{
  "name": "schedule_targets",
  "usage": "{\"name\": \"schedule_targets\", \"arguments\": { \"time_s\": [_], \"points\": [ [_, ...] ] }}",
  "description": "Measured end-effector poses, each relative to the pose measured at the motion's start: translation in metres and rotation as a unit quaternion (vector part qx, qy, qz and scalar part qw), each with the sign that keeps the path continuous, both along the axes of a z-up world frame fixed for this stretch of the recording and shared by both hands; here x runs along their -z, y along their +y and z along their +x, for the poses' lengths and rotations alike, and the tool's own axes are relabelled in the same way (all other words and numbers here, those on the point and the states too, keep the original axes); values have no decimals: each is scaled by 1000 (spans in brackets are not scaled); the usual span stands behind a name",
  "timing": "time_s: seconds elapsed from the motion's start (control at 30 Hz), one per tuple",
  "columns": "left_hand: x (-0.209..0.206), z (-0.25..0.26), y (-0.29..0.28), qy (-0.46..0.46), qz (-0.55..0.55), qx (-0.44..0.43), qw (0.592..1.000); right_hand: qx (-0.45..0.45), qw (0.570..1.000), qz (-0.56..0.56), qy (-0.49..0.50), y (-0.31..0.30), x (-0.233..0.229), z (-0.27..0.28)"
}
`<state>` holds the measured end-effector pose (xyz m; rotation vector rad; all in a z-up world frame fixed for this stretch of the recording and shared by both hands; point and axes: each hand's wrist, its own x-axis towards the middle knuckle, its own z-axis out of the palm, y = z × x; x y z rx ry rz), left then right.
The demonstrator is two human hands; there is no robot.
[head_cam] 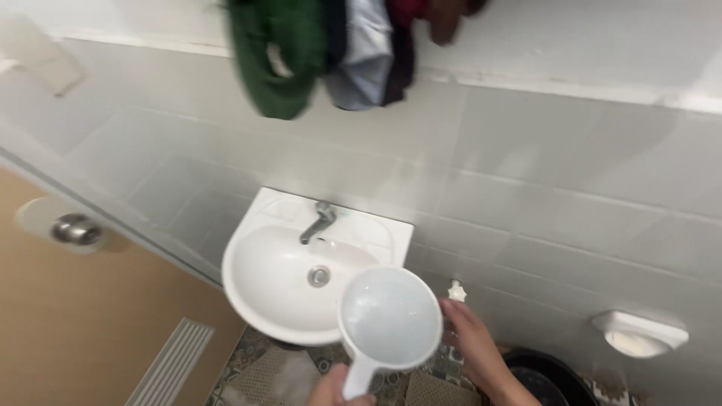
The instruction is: The recorder cleans a bathroom sink using a sponge and a cleaning solution.
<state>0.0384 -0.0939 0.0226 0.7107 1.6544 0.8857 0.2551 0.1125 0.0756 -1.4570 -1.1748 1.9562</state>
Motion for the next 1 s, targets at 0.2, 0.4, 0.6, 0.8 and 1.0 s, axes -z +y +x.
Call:
{"name": "schedule_targets", "arguments": {
  "time_s": [0.2, 0.4, 0.6, 0.8, 1.0],
  "points": [
    [-107, -67, -26, 73, -24, -122, 990, -167, 983, 78, -4, 8, 20, -128],
    [-121, -148, -43, 279, -7, -99, 955, -291, 893, 284, -191, 12, 103, -244],
    [-112, -225, -40, 309, -13, -49, 950, -324, 817, 373, -298, 18, 142, -307],
    [-119, -272, -25, 298, -60, 34, 952, -295, 821, 254, -417, 2, 106, -359],
    [-130, -303, -16, 267, -67, 93, 957, -229, 827, 271, -436, 2, 137, -366]
  ]
}}
